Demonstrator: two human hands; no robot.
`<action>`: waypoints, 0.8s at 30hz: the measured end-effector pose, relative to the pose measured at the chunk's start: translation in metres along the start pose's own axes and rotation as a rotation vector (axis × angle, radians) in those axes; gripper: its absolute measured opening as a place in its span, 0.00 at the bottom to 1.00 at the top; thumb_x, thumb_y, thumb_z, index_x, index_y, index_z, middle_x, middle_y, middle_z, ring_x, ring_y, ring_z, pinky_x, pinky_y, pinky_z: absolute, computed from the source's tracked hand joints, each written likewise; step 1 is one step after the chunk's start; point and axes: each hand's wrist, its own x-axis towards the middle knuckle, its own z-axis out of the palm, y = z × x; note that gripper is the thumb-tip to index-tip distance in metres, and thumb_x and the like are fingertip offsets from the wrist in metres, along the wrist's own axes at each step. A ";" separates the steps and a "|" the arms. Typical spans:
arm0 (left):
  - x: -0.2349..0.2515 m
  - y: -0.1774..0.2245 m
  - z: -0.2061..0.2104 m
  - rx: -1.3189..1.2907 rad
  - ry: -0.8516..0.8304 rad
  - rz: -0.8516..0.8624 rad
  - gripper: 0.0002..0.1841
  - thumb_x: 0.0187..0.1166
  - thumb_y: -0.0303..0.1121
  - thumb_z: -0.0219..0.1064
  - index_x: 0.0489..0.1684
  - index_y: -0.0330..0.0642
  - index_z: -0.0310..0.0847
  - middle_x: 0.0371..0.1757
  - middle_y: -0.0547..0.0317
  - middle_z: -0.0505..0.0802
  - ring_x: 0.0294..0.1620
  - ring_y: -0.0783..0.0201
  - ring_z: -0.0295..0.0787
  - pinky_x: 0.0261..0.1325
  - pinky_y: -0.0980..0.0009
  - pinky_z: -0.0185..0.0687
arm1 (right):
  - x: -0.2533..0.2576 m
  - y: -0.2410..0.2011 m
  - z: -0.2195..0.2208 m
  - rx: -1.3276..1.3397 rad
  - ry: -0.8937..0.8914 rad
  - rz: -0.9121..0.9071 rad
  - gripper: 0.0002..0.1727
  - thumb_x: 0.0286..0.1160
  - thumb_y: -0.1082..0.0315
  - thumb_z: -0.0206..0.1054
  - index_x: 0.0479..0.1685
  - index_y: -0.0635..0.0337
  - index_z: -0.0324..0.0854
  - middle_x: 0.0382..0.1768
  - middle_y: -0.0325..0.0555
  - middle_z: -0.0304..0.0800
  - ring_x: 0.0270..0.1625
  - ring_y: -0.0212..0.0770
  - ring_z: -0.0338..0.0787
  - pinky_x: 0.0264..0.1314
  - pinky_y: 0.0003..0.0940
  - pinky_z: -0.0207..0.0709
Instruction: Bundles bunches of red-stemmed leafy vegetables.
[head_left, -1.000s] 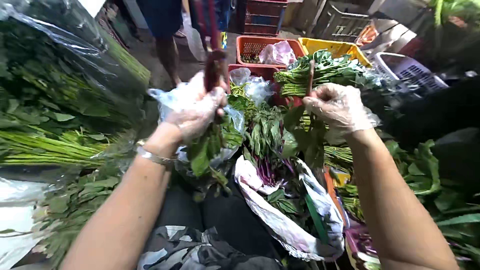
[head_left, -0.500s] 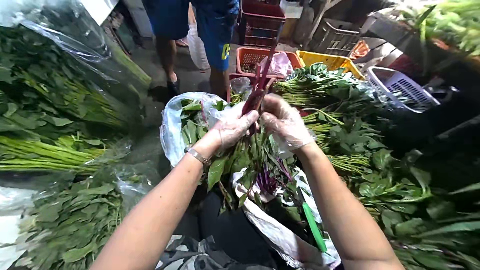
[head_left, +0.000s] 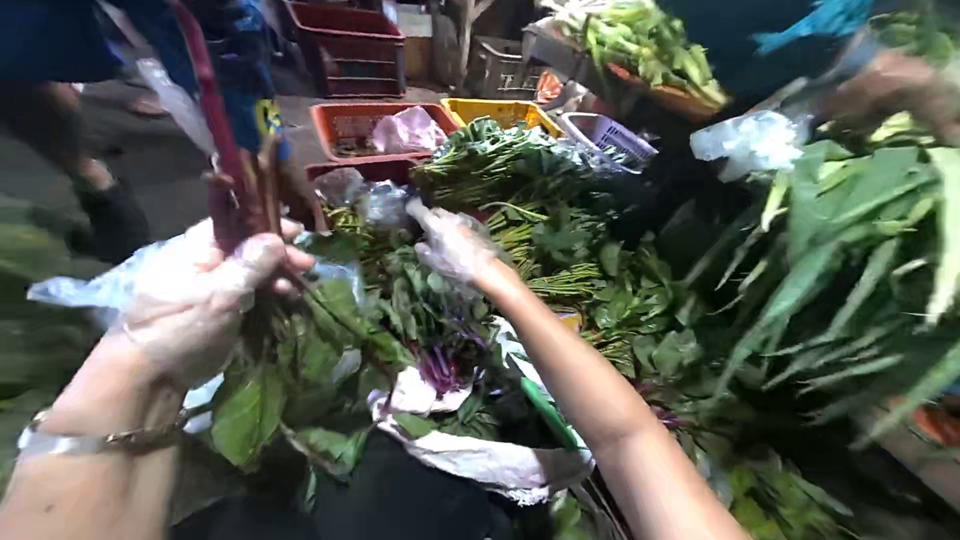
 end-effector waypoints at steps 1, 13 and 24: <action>0.000 0.003 -0.008 -0.042 0.025 -0.015 0.15 0.86 0.42 0.56 0.65 0.52 0.75 0.42 0.76 0.93 0.34 0.81 0.88 0.37 0.83 0.84 | -0.013 0.004 0.009 0.050 -0.022 -0.084 0.27 0.82 0.63 0.65 0.81 0.50 0.76 0.67 0.57 0.88 0.68 0.58 0.87 0.73 0.61 0.76; -0.019 0.024 -0.091 -0.251 0.206 -0.101 0.10 0.91 0.31 0.49 0.61 0.43 0.72 0.46 0.60 0.96 0.50 0.67 0.94 0.58 0.70 0.88 | -0.035 0.037 0.068 0.403 -0.291 0.032 0.17 0.88 0.68 0.59 0.67 0.66 0.84 0.61 0.62 0.90 0.65 0.55 0.89 0.75 0.56 0.74; -0.070 0.006 -0.193 -0.108 0.239 0.126 0.12 0.89 0.35 0.51 0.57 0.58 0.81 0.38 0.77 0.92 0.46 0.71 0.93 0.61 0.69 0.90 | -0.039 0.027 0.116 -0.132 -0.344 -0.057 0.13 0.81 0.56 0.67 0.53 0.49 0.93 0.53 0.54 0.94 0.62 0.62 0.89 0.70 0.71 0.72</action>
